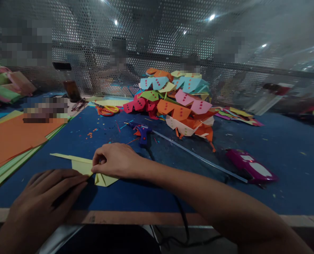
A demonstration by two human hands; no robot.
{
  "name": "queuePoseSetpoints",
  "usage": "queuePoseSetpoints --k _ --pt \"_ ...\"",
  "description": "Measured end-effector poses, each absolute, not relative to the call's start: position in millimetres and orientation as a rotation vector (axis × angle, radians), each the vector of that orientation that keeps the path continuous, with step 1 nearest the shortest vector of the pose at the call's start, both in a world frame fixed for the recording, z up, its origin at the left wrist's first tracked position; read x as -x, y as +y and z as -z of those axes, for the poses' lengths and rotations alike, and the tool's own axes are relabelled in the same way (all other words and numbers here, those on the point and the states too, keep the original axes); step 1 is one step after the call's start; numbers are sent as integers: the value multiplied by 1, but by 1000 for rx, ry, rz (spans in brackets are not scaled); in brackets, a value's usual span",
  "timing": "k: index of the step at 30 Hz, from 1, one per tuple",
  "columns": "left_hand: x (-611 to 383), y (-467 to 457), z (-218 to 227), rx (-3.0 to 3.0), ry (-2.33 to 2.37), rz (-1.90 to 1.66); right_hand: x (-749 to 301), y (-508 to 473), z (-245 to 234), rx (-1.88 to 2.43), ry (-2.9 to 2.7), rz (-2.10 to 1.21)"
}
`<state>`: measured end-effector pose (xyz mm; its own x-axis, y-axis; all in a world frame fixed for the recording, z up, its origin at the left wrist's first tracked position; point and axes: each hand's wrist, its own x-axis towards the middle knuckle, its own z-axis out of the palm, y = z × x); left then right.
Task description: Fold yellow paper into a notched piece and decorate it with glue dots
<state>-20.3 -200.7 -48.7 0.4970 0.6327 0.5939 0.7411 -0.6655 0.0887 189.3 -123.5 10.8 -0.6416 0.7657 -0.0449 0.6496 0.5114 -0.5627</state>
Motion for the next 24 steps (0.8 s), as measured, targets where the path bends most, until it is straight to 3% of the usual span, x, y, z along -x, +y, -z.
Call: queuePoseSetpoints --k 24 --pt "23 -201 48 2583 -1046 841 -181 -129 -16 1322 -2679 -642"
